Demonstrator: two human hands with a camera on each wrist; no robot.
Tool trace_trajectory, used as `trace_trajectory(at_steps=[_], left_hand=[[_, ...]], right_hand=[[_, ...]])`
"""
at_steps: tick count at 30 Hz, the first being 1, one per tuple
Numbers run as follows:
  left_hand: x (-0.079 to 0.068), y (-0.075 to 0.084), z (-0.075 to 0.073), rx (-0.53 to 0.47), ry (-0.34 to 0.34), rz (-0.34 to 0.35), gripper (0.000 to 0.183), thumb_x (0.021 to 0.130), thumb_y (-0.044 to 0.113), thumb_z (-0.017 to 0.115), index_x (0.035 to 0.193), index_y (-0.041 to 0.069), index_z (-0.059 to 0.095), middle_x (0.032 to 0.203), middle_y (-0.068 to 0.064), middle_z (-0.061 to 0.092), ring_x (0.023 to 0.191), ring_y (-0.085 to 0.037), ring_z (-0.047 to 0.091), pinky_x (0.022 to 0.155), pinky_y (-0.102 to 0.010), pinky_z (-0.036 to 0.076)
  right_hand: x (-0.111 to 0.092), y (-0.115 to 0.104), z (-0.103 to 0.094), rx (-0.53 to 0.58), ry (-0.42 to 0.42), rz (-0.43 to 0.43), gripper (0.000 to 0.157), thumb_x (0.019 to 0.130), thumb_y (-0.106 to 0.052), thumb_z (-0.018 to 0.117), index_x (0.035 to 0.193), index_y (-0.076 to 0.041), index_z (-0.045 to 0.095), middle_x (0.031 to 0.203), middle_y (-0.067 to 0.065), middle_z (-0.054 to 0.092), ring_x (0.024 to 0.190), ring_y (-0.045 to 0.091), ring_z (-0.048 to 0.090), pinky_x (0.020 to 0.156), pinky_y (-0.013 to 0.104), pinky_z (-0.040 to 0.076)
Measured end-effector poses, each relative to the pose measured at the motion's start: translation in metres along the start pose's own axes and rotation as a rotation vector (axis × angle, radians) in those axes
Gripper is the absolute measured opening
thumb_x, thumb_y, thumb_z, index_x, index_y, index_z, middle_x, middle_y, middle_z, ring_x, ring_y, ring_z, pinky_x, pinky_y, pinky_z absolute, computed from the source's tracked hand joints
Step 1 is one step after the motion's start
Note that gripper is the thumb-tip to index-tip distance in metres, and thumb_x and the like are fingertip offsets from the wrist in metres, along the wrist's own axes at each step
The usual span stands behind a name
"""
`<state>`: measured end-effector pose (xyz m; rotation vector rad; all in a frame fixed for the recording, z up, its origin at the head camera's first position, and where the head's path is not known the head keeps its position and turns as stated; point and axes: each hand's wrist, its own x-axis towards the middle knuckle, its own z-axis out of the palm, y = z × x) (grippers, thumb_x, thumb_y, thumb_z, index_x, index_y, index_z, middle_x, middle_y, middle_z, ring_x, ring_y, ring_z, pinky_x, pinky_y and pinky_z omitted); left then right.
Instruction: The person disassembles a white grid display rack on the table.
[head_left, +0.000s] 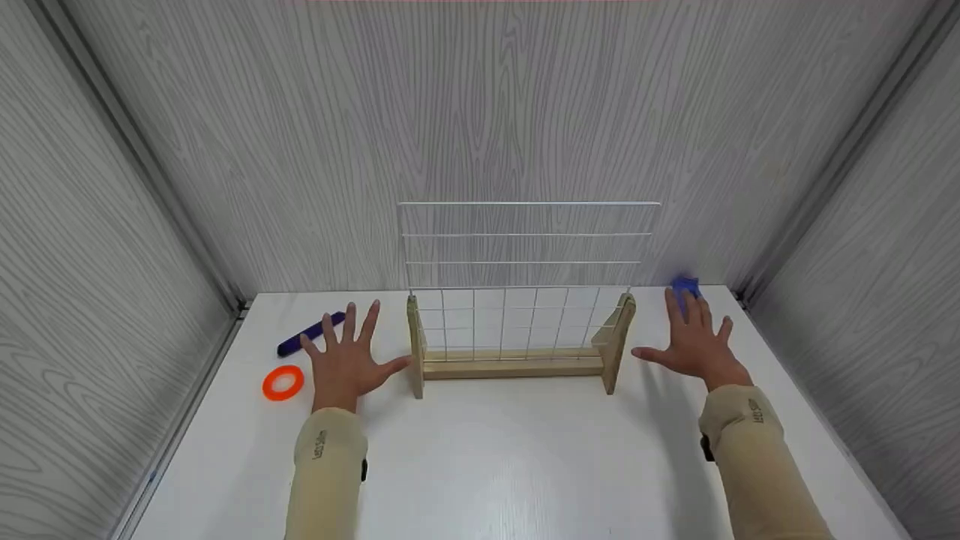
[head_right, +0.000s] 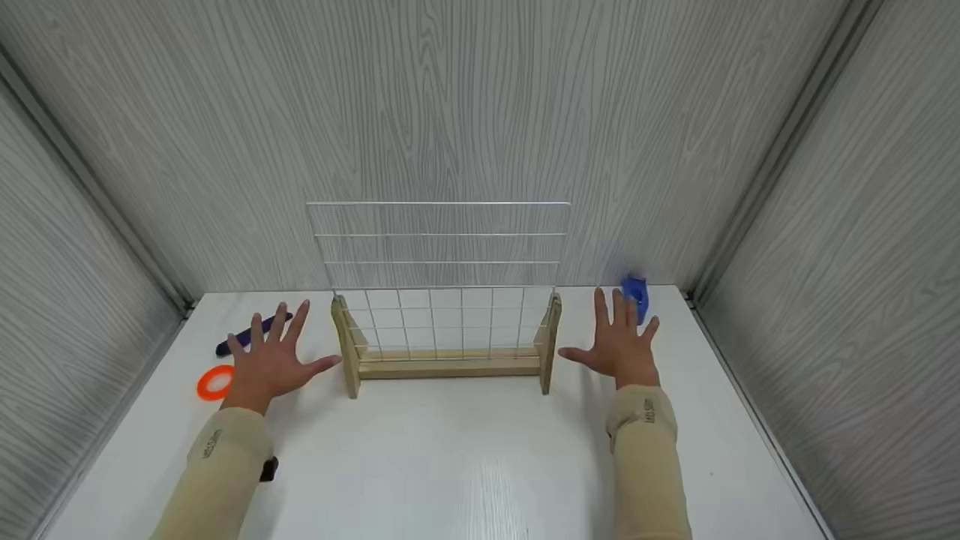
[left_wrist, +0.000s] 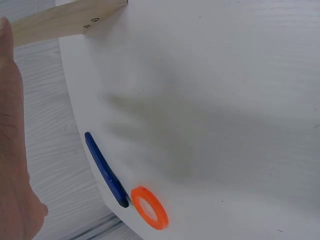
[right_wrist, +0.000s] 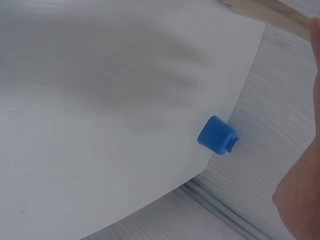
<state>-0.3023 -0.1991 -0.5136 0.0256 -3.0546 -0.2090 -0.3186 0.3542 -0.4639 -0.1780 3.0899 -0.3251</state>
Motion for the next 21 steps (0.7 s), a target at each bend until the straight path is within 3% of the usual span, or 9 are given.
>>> trace_trajectory(at_steps=[8,15,21], left_hand=[[0.0013,0.0018,0.0036,0.001,-0.016,-0.017,0.11,0.08,0.091,0.041,0.163,0.035,-0.004,0.172,-0.015,0.002,0.153,-0.055,0.002,0.11,-0.084,-0.001],[0.0021,0.0059,0.0027,-0.022,-0.027,-0.022,0.111,0.08,0.091,0.042,0.163,0.035,-0.004,0.172,-0.015,0.0,0.153,-0.055,0.001,0.111,-0.084,-0.002],[0.003,0.0071,0.0027,-0.136,-0.047,-0.042,0.113,0.08,0.091,0.043,0.163,0.034,-0.009,0.172,-0.015,-0.004,0.154,-0.054,-0.002,0.11,-0.085,-0.004]], right_hand=[[0.0002,0.0015,0.0039,0.01,0.04,-0.006,0.128,0.082,-0.077,0.064,0.163,-0.007,-0.008,0.166,0.033,-0.007,0.151,0.056,-0.008,0.109,0.084,-0.009],[-0.0014,0.0009,0.0068,0.033,0.135,-0.029,0.13,0.081,-0.073,0.068,0.163,-0.01,-0.011,0.167,0.026,-0.016,0.152,0.053,-0.016,0.109,0.082,-0.012],[0.0002,-0.003,0.0098,0.019,0.237,-0.051,0.132,0.079,-0.071,0.072,0.163,-0.01,-0.011,0.168,0.025,-0.015,0.153,0.052,-0.014,0.109,0.083,-0.009]])
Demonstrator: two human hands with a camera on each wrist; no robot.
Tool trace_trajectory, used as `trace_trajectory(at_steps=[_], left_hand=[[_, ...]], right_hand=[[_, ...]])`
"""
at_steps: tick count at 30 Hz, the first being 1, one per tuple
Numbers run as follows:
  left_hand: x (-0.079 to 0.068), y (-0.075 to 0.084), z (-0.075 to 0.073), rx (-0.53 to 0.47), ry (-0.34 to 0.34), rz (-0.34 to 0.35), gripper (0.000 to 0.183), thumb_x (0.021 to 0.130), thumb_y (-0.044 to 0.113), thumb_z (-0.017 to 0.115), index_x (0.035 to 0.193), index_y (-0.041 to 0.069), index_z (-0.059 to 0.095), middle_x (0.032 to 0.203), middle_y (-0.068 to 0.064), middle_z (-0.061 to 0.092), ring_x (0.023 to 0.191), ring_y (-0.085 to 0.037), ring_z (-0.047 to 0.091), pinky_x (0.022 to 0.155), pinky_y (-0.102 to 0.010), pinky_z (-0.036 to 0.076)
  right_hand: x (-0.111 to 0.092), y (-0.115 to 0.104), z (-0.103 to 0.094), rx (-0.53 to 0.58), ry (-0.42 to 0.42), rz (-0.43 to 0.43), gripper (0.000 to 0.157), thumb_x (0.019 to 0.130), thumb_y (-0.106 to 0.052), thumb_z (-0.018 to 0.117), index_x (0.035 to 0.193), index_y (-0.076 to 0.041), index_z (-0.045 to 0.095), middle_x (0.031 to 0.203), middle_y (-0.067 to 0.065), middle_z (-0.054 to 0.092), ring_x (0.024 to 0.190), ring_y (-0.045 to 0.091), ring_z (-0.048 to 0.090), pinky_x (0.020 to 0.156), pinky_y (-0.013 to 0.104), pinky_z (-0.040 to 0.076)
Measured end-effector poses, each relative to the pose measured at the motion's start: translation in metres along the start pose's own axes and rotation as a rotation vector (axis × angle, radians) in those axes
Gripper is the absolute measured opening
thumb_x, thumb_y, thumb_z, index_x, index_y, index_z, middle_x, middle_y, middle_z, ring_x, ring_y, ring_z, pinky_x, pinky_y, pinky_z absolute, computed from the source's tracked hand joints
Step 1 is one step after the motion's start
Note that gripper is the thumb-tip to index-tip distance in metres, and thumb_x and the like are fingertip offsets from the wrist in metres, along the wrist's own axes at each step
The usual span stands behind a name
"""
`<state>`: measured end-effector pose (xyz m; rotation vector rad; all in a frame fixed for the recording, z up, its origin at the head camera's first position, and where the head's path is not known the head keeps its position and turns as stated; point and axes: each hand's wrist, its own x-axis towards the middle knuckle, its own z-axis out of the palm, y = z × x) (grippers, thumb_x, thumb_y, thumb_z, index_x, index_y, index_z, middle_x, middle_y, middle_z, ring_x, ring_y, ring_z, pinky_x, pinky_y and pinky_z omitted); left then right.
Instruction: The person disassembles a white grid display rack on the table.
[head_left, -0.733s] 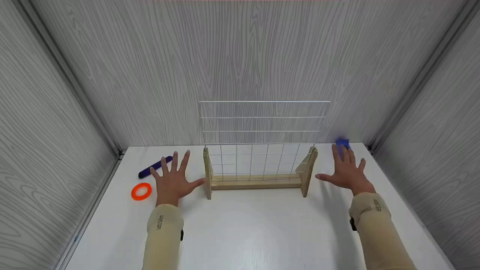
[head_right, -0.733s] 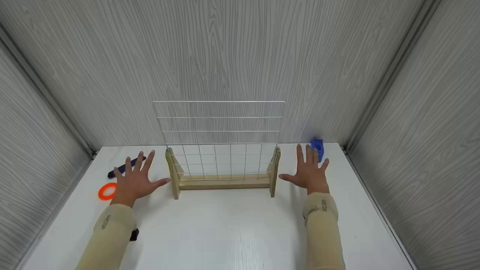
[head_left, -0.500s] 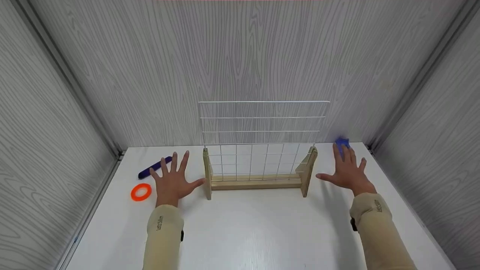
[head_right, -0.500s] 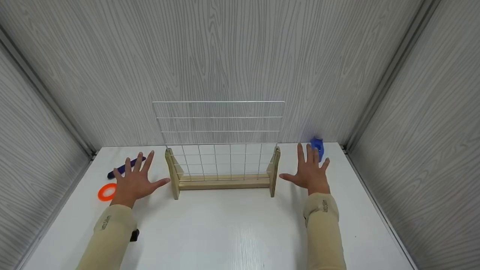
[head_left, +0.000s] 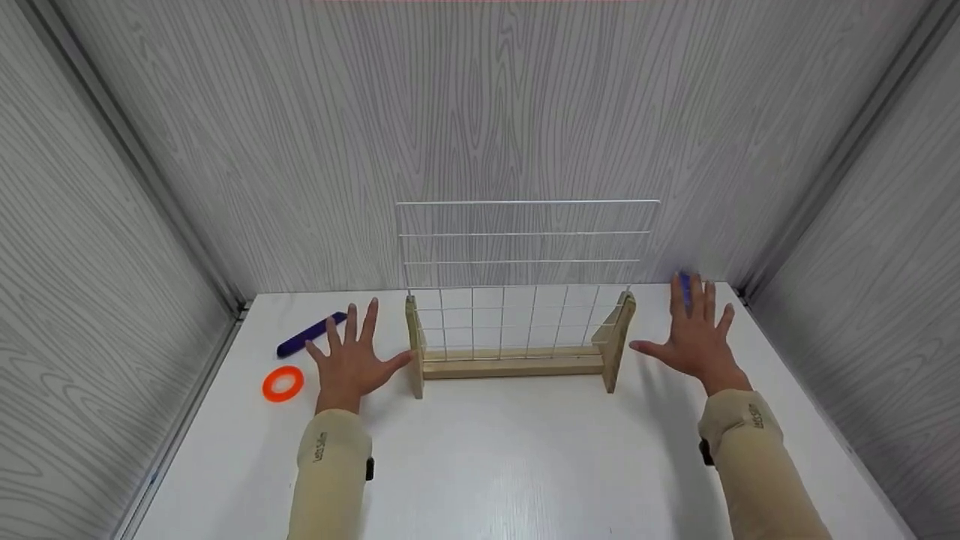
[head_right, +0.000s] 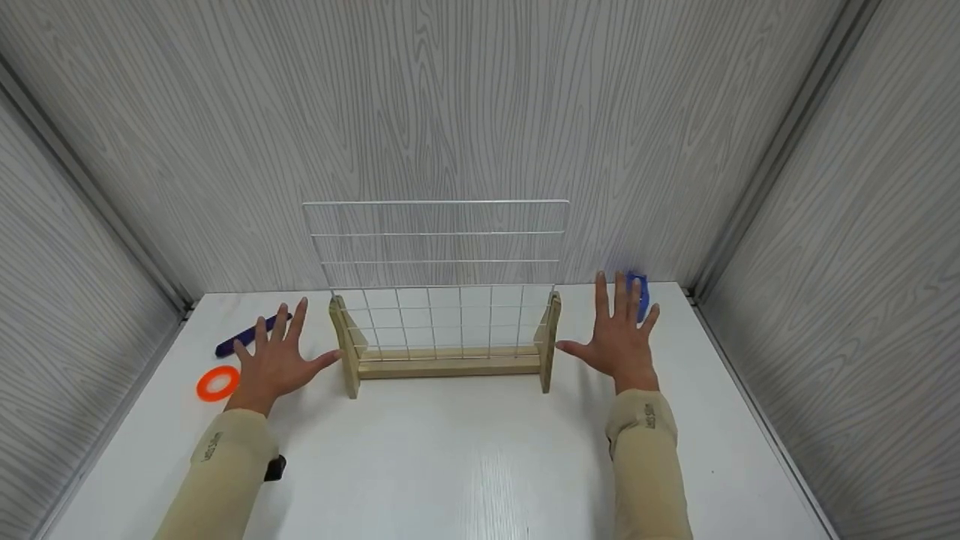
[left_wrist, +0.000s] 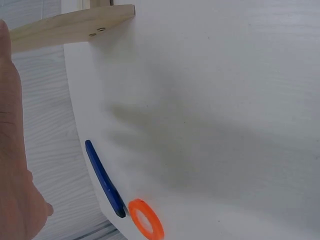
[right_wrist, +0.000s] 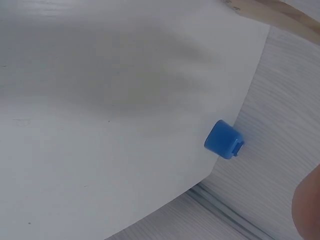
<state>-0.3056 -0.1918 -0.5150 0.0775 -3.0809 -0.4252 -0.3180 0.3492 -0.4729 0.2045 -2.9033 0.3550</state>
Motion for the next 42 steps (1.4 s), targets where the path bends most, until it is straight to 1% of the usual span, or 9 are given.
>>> trace_trajectory(at_steps=[4,8,14,17,20,25,30,35,42], left_hand=[[0.002,0.003,0.0,-0.151,-0.025,0.001,0.116,0.081,0.089,0.048,0.162,0.032,-0.013,0.172,-0.013,-0.006,0.155,-0.05,-0.007,0.109,-0.085,-0.004],[0.004,0.008,0.0,-0.268,-0.047,0.012,0.117,0.082,0.084,0.055,0.161,0.035,-0.016,0.173,-0.009,-0.007,0.156,-0.045,-0.008,0.11,-0.085,-0.002],[0.006,0.013,-0.001,-0.436,-0.066,0.064,0.112,0.088,0.07,0.063,0.162,0.036,-0.014,0.173,-0.01,-0.006,0.157,-0.042,0.002,0.12,-0.073,0.011],[0.008,0.013,-0.001,-0.503,-0.077,0.087,0.109,0.09,0.064,0.065,0.162,0.036,-0.012,0.173,-0.01,-0.002,0.157,-0.041,0.009,0.123,-0.064,0.018],[0.009,0.014,-0.001,-0.556,-0.076,0.088,0.106,0.093,0.059,0.066,0.163,0.035,-0.01,0.173,-0.009,0.003,0.157,-0.041,0.013,0.125,-0.061,0.018],[0.013,0.017,0.001,-0.573,-0.102,0.079,0.102,0.094,0.061,0.062,0.163,0.035,-0.009,0.172,-0.009,0.006,0.157,-0.039,0.014,0.126,-0.058,0.018],[0.016,0.017,-0.001,-0.579,-0.093,0.068,0.102,0.093,0.066,0.06,0.163,0.037,-0.008,0.172,-0.009,0.006,0.156,-0.041,0.014,0.125,-0.06,0.019],[0.018,0.019,-0.004,-0.594,-0.084,0.065,0.102,0.091,0.067,0.06,0.163,0.038,-0.006,0.172,-0.009,0.008,0.155,-0.042,0.018,0.124,-0.061,0.021],[0.019,0.029,-0.002,-0.597,-0.115,0.093,0.099,0.092,0.068,0.058,0.163,0.038,-0.004,0.172,-0.01,0.011,0.155,-0.042,0.018,0.123,-0.062,0.021]], right_hand=[[0.001,-0.007,0.002,-0.079,0.123,-0.06,0.135,0.076,-0.069,0.076,0.163,-0.01,-0.008,0.169,0.022,-0.014,0.154,0.05,-0.013,0.112,0.082,-0.007],[0.005,-0.017,0.005,-0.175,0.292,-0.171,0.139,0.071,-0.065,0.082,0.164,-0.011,-0.006,0.17,0.02,-0.011,0.156,0.047,-0.009,0.113,0.081,-0.002],[0.013,-0.037,0.011,-0.243,0.465,-0.274,0.14,0.067,-0.068,0.082,0.164,-0.019,-0.006,0.171,0.015,-0.015,0.157,0.042,-0.011,0.111,0.084,0.004],[0.015,-0.048,0.016,-0.257,0.498,-0.301,0.142,0.066,-0.07,0.082,0.164,-0.021,-0.008,0.17,0.013,-0.017,0.157,0.038,-0.017,0.11,0.085,0.006],[0.018,-0.06,0.02,-0.274,0.512,-0.316,0.145,0.064,-0.072,0.082,0.164,-0.021,-0.01,0.17,0.011,-0.019,0.157,0.035,-0.02,0.11,0.084,0.007],[0.022,-0.08,0.025,-0.311,0.536,-0.321,0.145,0.063,-0.076,0.081,0.164,-0.023,-0.009,0.17,0.01,-0.02,0.157,0.035,-0.02,0.111,0.084,0.01],[0.029,-0.101,0.032,-0.309,0.538,-0.34,0.137,0.067,-0.078,0.077,0.164,-0.027,-0.004,0.17,0.01,-0.021,0.157,0.036,-0.019,0.111,0.084,0.009],[0.034,-0.115,0.039,-0.306,0.554,-0.36,0.138,0.067,-0.078,0.078,0.164,-0.029,-0.007,0.17,0.008,-0.021,0.157,0.036,-0.017,0.114,0.081,0.006],[0.033,-0.126,0.045,-0.332,0.575,-0.39,0.141,0.066,-0.078,0.079,0.162,-0.034,-0.015,0.169,0.002,-0.025,0.156,0.03,-0.024,0.111,0.081,0.014]])
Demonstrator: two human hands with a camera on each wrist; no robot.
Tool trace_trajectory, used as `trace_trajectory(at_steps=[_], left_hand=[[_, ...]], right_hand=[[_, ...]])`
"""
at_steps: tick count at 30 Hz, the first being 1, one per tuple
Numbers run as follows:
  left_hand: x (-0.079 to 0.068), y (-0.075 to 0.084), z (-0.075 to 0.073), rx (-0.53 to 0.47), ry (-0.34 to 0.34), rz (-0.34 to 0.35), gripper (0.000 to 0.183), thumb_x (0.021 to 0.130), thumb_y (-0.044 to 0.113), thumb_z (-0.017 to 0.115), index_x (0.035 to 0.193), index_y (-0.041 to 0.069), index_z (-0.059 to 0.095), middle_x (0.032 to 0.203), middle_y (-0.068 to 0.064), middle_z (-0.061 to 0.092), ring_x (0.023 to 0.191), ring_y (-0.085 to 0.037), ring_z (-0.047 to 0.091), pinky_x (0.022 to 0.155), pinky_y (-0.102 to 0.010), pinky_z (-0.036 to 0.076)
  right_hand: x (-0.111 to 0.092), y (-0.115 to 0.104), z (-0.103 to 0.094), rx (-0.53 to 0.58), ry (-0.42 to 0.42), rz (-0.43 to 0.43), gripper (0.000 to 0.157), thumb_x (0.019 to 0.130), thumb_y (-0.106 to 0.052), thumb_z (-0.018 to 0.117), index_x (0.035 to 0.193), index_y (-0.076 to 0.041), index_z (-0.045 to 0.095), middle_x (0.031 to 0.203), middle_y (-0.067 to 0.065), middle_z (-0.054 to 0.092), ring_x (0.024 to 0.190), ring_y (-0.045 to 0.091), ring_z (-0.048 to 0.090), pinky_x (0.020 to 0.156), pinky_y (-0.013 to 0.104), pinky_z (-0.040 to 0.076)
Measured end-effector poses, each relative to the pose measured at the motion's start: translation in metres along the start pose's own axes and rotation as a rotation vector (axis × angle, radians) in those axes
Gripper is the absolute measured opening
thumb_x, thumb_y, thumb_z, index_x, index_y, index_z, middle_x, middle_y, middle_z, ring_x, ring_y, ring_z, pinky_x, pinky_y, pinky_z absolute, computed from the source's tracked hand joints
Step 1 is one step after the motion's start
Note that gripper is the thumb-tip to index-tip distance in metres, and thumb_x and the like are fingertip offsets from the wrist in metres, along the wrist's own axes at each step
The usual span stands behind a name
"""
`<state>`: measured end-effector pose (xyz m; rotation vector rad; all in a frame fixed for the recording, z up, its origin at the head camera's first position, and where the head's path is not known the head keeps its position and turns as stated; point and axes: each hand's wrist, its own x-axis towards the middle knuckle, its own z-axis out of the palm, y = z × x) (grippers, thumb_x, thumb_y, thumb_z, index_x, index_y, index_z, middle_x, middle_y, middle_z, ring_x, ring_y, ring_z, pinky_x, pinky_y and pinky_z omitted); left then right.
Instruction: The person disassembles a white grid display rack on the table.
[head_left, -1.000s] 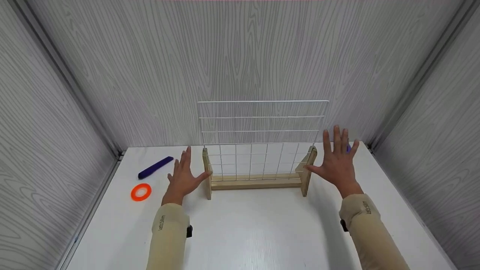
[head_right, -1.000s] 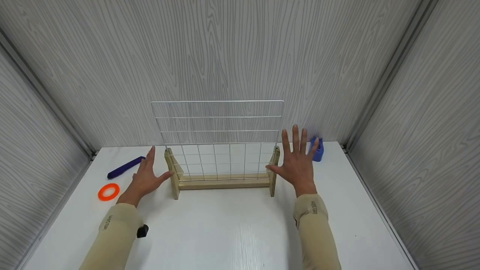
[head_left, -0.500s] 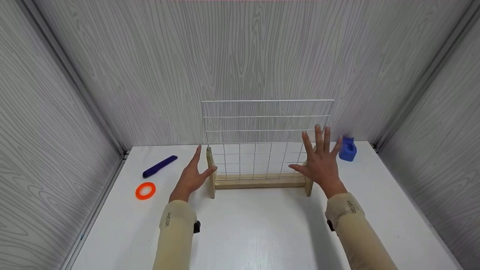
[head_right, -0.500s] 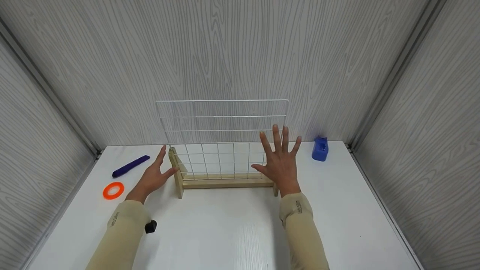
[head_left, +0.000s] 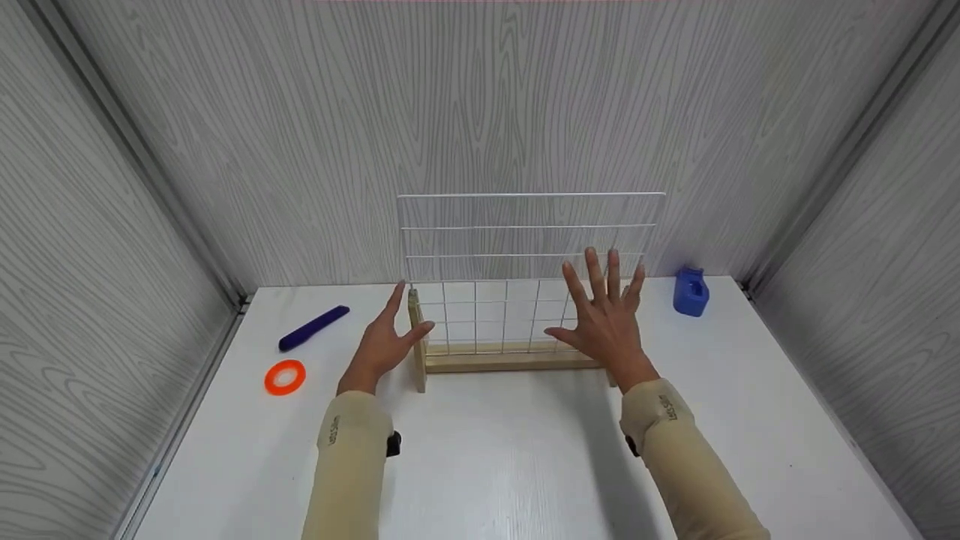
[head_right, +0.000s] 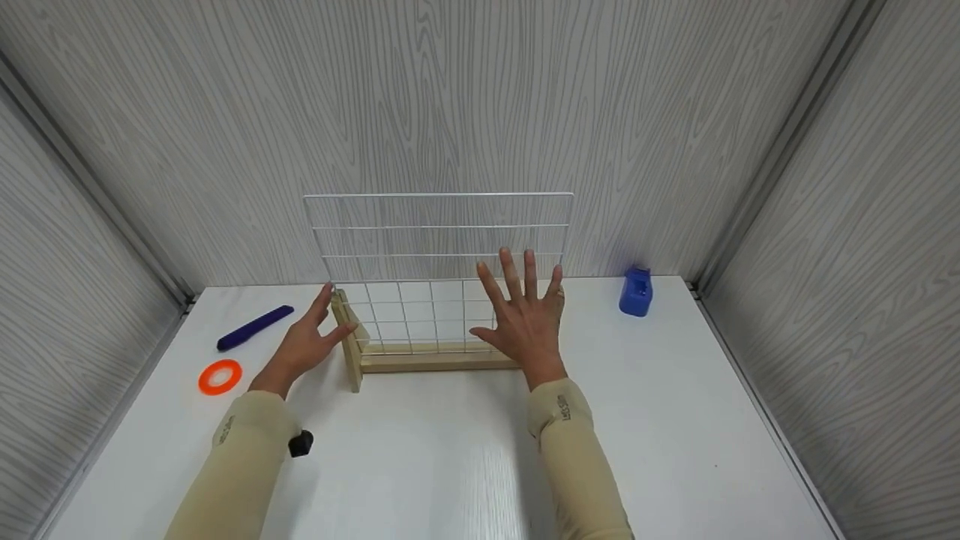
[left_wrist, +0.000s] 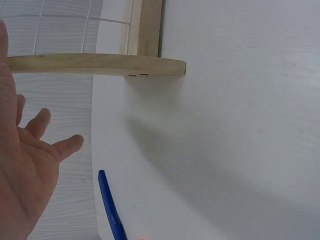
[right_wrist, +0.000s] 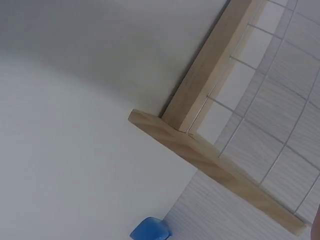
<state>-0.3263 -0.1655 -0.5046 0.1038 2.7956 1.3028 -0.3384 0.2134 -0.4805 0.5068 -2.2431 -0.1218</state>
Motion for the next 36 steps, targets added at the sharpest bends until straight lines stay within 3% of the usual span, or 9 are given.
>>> trace_trajectory(at_steps=[4,10,14,22,27,31,36], left_hand=[[0.001,0.001,0.001,-0.011,0.005,-0.001,0.097,0.091,0.07,0.058,0.163,0.041,-0.002,0.172,-0.008,0.013,0.154,-0.042,0.022,0.122,-0.063,0.023],[0.001,0.003,0.002,-0.058,0.008,-0.019,0.094,0.091,0.072,0.055,0.162,0.044,0.001,0.171,-0.001,0.018,0.154,-0.038,0.026,0.121,-0.063,0.027],[0.002,0.004,0.004,-0.085,0.024,-0.03,0.091,0.092,0.07,0.055,0.163,0.041,0.005,0.17,-0.001,0.021,0.154,-0.037,0.026,0.122,-0.061,0.027],[0.002,0.001,0.006,-0.109,0.036,-0.014,0.091,0.093,0.069,0.056,0.164,0.037,0.01,0.17,-0.002,0.021,0.153,-0.037,0.029,0.121,-0.057,0.032],[0.0,-0.002,0.006,-0.152,-0.001,-0.007,0.094,0.092,0.071,0.055,0.164,0.035,0.006,0.171,-0.005,0.019,0.154,-0.033,0.029,0.12,-0.055,0.034],[0.0,-0.001,0.008,-0.191,0.005,0.014,0.092,0.092,0.068,0.057,0.164,0.037,0.008,0.169,-0.005,0.025,0.153,-0.03,0.033,0.12,-0.053,0.035],[0.002,-0.003,0.012,-0.199,0.049,0.063,0.082,0.099,0.054,0.059,0.164,0.032,0.014,0.165,-0.009,0.034,0.149,-0.031,0.039,0.119,-0.051,0.037]], right_hand=[[0.006,-0.011,-0.001,-0.005,0.019,-0.005,0.144,0.064,-0.077,0.08,0.16,-0.035,-0.019,0.168,0.001,-0.027,0.156,0.029,-0.025,0.109,0.082,0.016],[0.016,-0.024,-0.004,-0.029,-0.015,-0.016,0.139,0.071,-0.079,0.074,0.159,-0.035,-0.023,0.166,0.003,-0.033,0.156,0.034,-0.022,0.11,0.082,0.017],[0.021,-0.033,-0.004,-0.045,-0.011,-0.013,0.139,0.07,-0.079,0.074,0.158,-0.034,-0.024,0.166,0.004,-0.034,0.156,0.035,-0.022,0.109,0.082,0.019],[0.032,-0.059,0.001,0.02,0.026,-0.009,0.141,0.066,-0.074,0.081,0.16,-0.038,-0.018,0.167,0.001,-0.031,0.154,0.032,-0.027,0.109,0.084,0.017],[0.039,-0.072,0.002,0.043,0.003,-0.005,0.137,0.069,-0.073,0.08,0.161,-0.039,-0.016,0.167,0.002,-0.03,0.155,0.033,-0.026,0.11,0.084,0.014],[0.041,-0.073,0.003,0.037,-0.035,0.004,0.136,0.07,-0.071,0.081,0.161,-0.039,-0.015,0.167,0.003,-0.03,0.157,0.035,-0.021,0.11,0.084,0.012],[0.043,-0.073,0.004,-0.007,-0.094,0.021,0.131,0.073,-0.069,0.08,0.162,-0.039,-0.012,0.166,0.004,-0.032,0.157,0.041,-0.002,0.112,0.083,0.012]])
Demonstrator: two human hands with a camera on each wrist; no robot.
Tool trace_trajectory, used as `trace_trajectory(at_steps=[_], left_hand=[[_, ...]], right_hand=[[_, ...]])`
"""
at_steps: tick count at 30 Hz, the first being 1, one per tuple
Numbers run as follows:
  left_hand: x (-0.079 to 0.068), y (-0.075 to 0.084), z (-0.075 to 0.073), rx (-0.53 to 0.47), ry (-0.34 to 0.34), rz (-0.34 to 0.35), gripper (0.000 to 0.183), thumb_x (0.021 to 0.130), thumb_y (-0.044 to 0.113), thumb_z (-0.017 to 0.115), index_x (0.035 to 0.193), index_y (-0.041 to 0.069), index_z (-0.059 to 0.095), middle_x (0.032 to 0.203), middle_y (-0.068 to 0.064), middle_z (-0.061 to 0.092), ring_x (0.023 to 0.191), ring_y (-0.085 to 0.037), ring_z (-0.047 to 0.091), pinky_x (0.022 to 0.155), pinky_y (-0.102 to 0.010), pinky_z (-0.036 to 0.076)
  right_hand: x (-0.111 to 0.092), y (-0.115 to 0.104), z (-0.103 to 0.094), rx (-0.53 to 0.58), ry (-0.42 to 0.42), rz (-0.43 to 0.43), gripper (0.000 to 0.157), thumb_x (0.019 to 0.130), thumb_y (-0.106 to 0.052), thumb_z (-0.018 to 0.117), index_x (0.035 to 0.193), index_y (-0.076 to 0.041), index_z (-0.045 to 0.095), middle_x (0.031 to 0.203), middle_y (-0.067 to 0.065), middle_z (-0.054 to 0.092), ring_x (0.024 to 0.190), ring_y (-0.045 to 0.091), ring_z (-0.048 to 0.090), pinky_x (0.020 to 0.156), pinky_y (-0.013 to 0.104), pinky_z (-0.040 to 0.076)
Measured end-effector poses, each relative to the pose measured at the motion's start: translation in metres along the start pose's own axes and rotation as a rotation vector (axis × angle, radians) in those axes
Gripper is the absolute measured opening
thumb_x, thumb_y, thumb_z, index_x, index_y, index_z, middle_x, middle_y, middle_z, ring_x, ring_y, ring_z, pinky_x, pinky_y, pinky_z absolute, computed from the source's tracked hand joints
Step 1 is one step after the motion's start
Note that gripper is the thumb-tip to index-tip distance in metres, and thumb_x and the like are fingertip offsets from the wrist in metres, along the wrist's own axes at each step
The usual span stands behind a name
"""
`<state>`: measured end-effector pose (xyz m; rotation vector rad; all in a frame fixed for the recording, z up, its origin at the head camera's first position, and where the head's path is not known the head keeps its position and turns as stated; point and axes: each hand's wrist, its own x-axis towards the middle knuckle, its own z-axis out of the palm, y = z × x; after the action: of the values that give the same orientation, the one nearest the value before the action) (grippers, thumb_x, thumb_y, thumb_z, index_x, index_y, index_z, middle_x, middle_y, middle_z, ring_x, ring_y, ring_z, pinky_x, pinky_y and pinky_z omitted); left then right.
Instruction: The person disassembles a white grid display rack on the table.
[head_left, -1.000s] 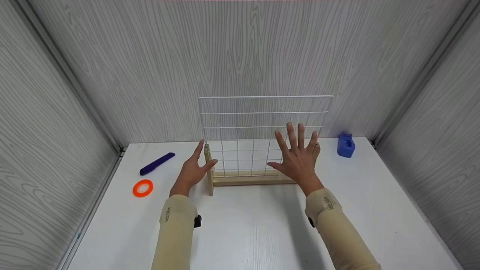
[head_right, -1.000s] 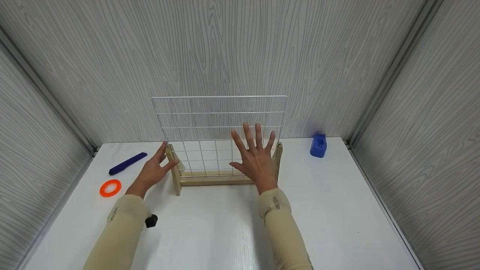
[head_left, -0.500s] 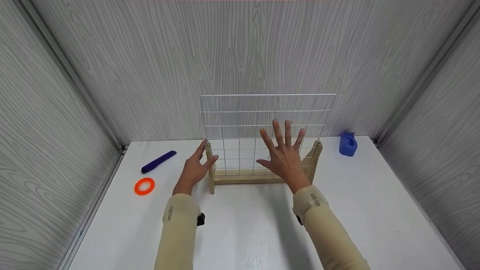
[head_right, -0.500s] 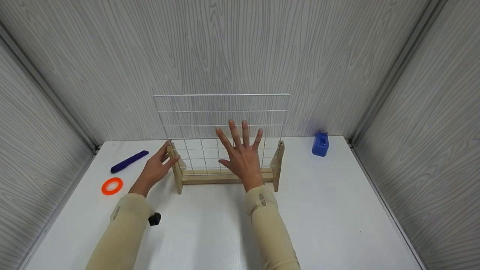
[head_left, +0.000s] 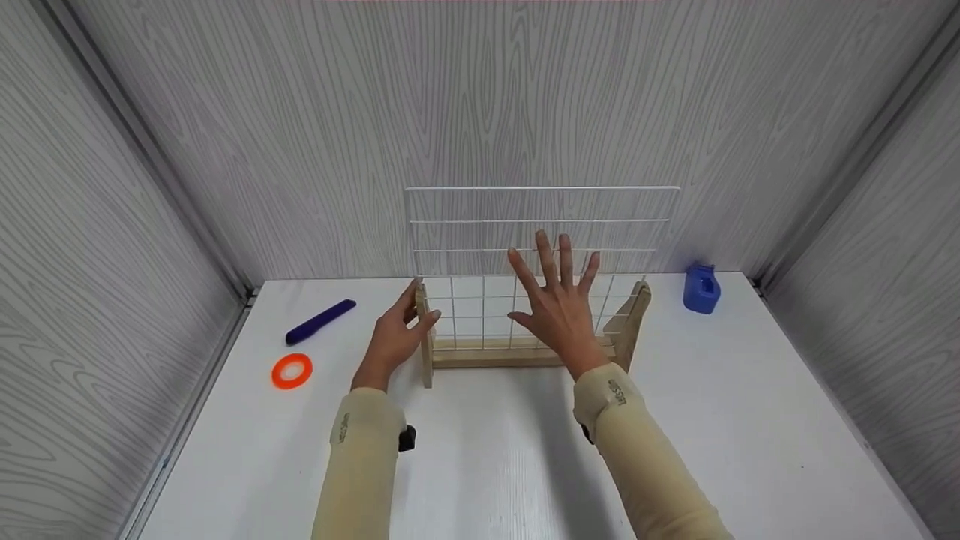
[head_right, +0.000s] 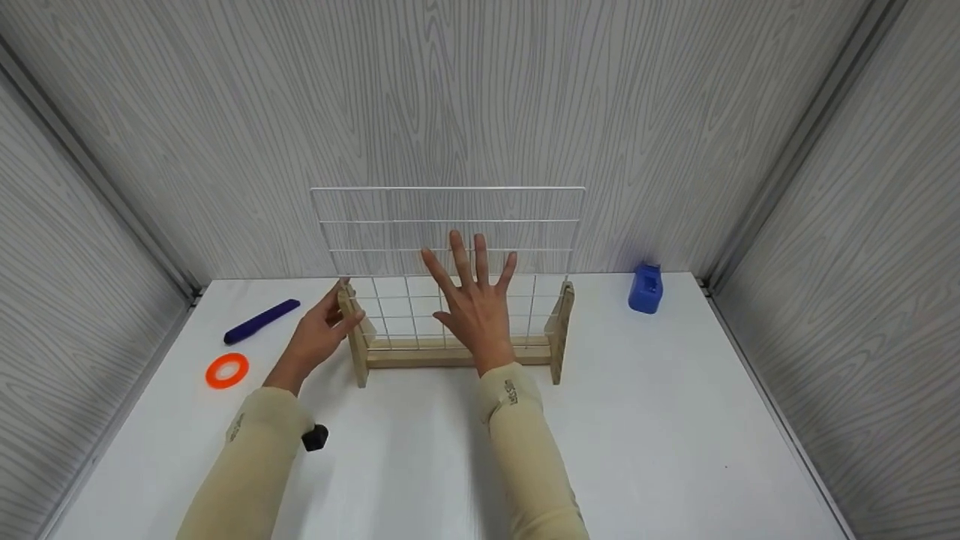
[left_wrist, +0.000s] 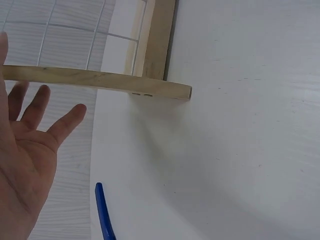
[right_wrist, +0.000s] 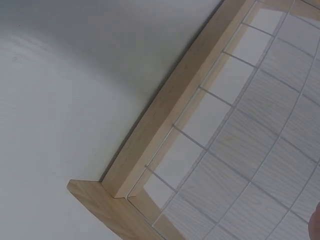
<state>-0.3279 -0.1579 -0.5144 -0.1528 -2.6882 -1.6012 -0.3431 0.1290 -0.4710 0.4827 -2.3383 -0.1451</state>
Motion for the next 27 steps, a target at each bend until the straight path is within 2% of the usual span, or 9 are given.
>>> trace_trajectory(at_steps=[3,6,10,13,17,22,27], left_hand=[[0.002,-0.002,0.002,0.001,0.013,0.01,0.077,0.102,0.045,0.059,0.164,0.028,0.016,0.162,-0.011,0.038,0.148,-0.031,0.041,0.12,-0.049,0.036],[0.002,-0.004,0.002,-0.01,0.026,0.004,0.073,0.103,0.038,0.059,0.163,0.028,0.02,0.161,-0.009,0.041,0.147,-0.029,0.042,0.121,-0.046,0.035],[0.003,-0.006,0.001,-0.04,0.022,-0.008,0.071,0.103,0.037,0.06,0.163,0.032,0.021,0.161,-0.008,0.042,0.147,-0.029,0.042,0.121,-0.045,0.036],[0.004,-0.006,0.001,-0.088,0.018,-0.029,0.07,0.102,0.037,0.061,0.161,0.036,0.023,0.16,-0.008,0.043,0.146,-0.028,0.044,0.116,-0.046,0.043],[0.004,-0.005,0.003,-0.152,0.021,-0.058,0.068,0.102,0.037,0.062,0.16,0.037,0.026,0.155,-0.008,0.049,0.139,-0.025,0.052,0.106,-0.045,0.052],[0.002,-0.005,0.008,-0.174,0.023,-0.044,0.068,0.102,0.038,0.061,0.161,0.03,0.028,0.151,-0.009,0.054,0.133,-0.025,0.056,0.102,-0.045,0.055],[0.0,-0.008,0.008,-0.203,0.027,-0.052,0.069,0.101,0.038,0.063,0.161,0.031,0.028,0.153,-0.007,0.052,0.135,-0.025,0.055,0.104,-0.046,0.054]], right_hand=[[0.002,0.001,0.0,-0.027,-0.031,0.01,0.126,0.077,-0.067,0.078,0.162,-0.037,-0.009,0.165,0.005,-0.035,0.155,0.042,0.005,0.112,0.082,0.015],[0.005,0.001,0.0,-0.044,-0.049,0.013,0.124,0.078,-0.064,0.079,0.163,-0.036,-0.007,0.164,0.006,-0.036,0.155,0.042,0.006,0.111,0.082,0.018],[0.008,0.0,0.001,-0.044,-0.054,0.023,0.127,0.077,-0.061,0.081,0.162,-0.036,-0.01,0.164,0.005,-0.038,0.155,0.042,0.005,0.111,0.082,0.019],[0.01,-0.001,0.002,-0.04,-0.044,0.029,0.129,0.077,-0.062,0.081,0.162,-0.035,-0.011,0.164,0.005,-0.037,0.154,0.042,0.004,0.11,0.082,0.02],[0.013,-0.003,0.004,-0.033,-0.003,0.044,0.123,0.078,-0.066,0.077,0.163,-0.035,-0.006,0.169,0.01,-0.022,0.153,0.045,0.006,0.108,0.083,0.023],[0.013,-0.007,0.007,-0.033,0.049,0.084,0.119,0.075,-0.064,0.082,0.161,-0.038,0.004,0.166,0.015,0.003,0.152,0.047,0.009,0.106,0.084,0.023],[0.014,-0.011,0.01,-0.034,0.076,0.097,0.117,0.074,-0.06,0.084,0.16,-0.038,0.009,0.166,0.015,0.006,0.152,0.047,0.011,0.106,0.084,0.023]])
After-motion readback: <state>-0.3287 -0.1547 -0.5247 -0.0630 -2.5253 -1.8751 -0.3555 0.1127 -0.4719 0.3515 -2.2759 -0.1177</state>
